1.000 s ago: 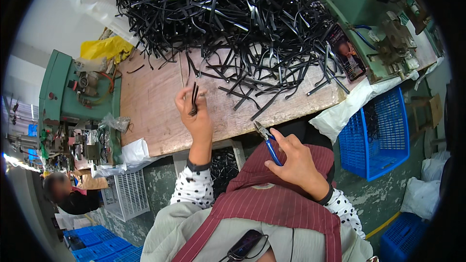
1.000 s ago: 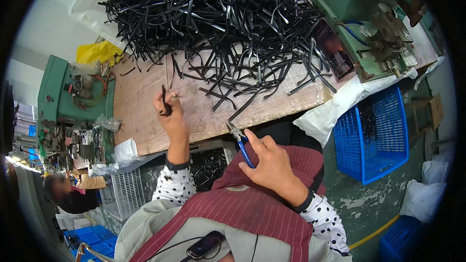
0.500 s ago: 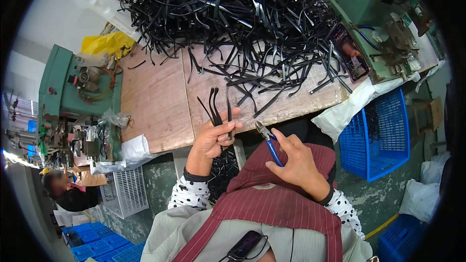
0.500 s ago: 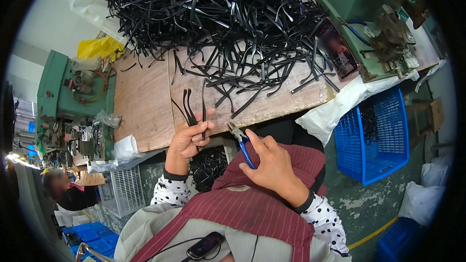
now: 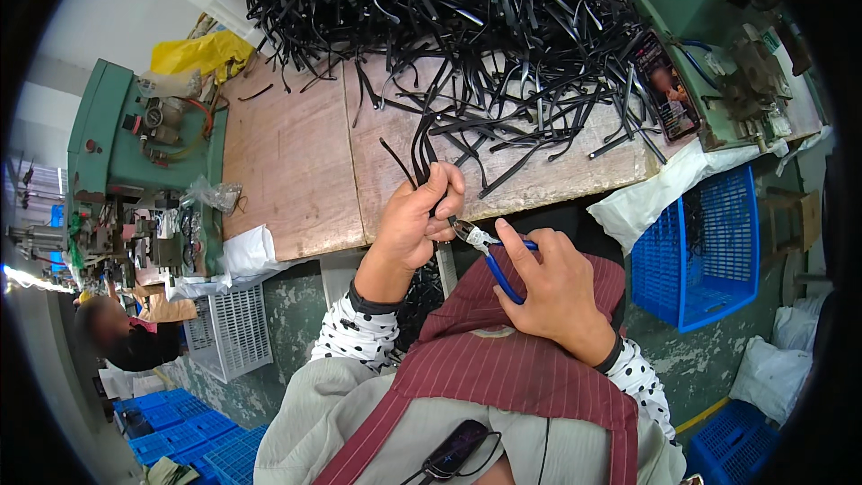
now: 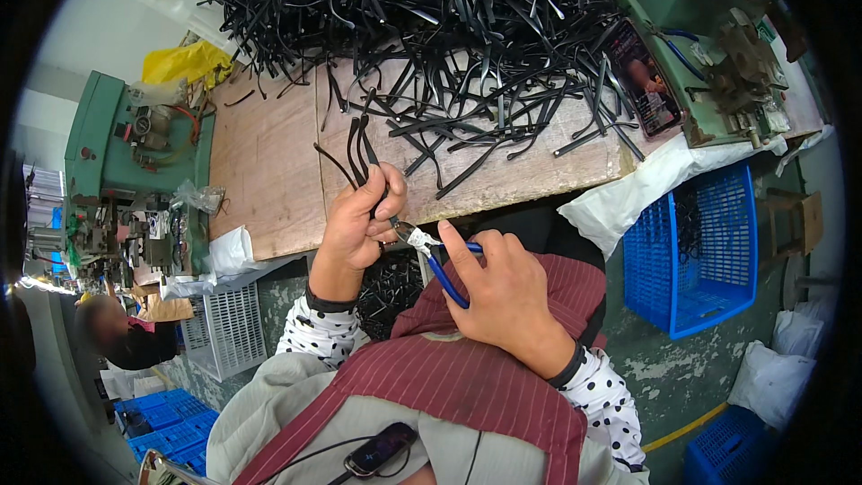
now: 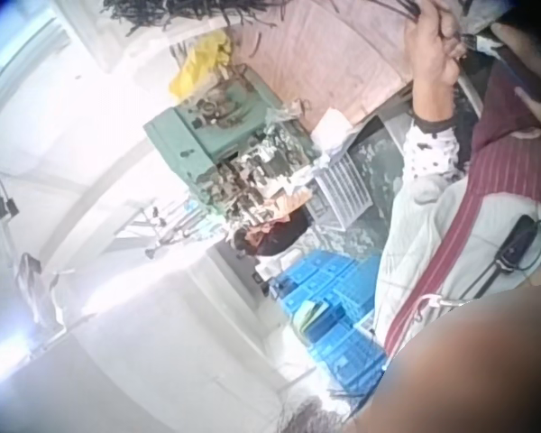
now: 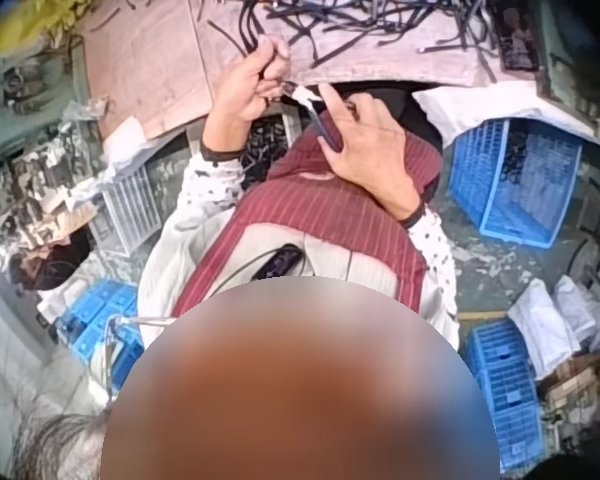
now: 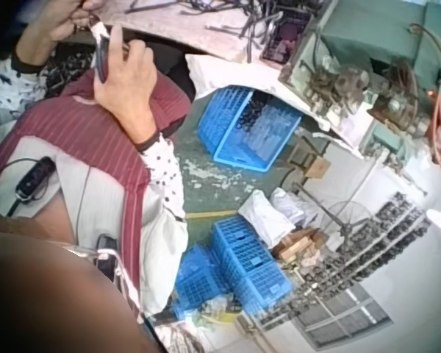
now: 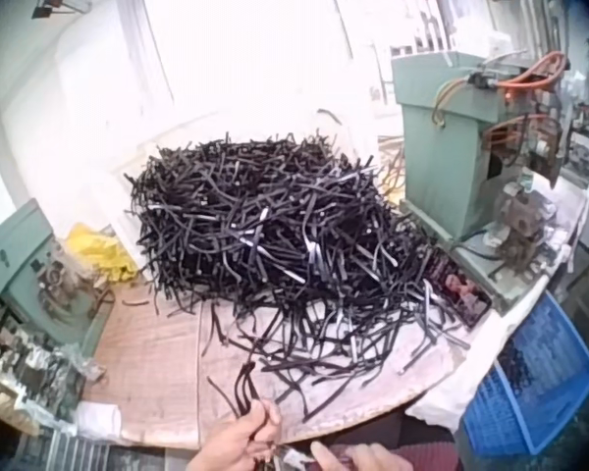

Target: The person repeatedly picks up black cables from a pile on a wooden table and uses blue-handled pliers to cut the ends. The cut pieces are dropped back onto the table. The task continues throughout the clip with no change in method or destination for the cut pieces.

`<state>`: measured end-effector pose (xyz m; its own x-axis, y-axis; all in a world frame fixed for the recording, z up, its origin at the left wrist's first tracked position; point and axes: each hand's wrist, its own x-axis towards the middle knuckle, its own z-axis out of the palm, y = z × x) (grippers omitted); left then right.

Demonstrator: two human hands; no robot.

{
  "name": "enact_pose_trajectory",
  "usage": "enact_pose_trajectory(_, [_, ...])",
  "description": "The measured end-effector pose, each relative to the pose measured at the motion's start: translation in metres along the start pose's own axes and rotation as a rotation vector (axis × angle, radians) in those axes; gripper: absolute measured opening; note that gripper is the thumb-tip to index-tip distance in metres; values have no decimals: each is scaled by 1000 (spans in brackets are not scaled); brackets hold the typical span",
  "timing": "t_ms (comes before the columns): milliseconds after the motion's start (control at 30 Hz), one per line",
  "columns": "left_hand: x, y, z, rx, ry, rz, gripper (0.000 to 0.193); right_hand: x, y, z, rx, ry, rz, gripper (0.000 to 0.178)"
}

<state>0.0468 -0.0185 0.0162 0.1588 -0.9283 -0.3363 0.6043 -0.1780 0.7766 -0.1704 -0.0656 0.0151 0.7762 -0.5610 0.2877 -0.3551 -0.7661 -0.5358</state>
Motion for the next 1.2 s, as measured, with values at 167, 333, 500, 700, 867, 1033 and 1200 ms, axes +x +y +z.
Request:
enact_pose_trajectory(167, [5, -2, -10, -16, -121, -22, 37, 0, -2, -4, -11, -45, -5, 79])
enact_pose_trajectory(333, [2, -18, 3, -50, 77, 241, 35, 1, 1, -1, 46, -19, 3, 78])
enact_pose_trajectory(500, [-1, -43, 30, 30, 333, 725, 34, 0, -1, 1, 147, -15, 60, 79])
enact_pose_trajectory(700, [5, -60, 34, 284, 418, 1021, 35, -3, -3, 1, 305, -106, 139, 83])
enact_pose_trajectory(867, [1, -59, 35, 187, 391, 914, 32, -6, 1, 3, 302, -115, 150, 80])
enact_pose_trajectory(1033, [-3, -48, 33, -14, 402, 604, 34, -8, 5, 7, 366, -143, 206, 77])
enact_pose_trajectory(1200, [16, -45, 9, 252, 410, 654, 27, -10, 9, 10, 327, -110, 256, 76])
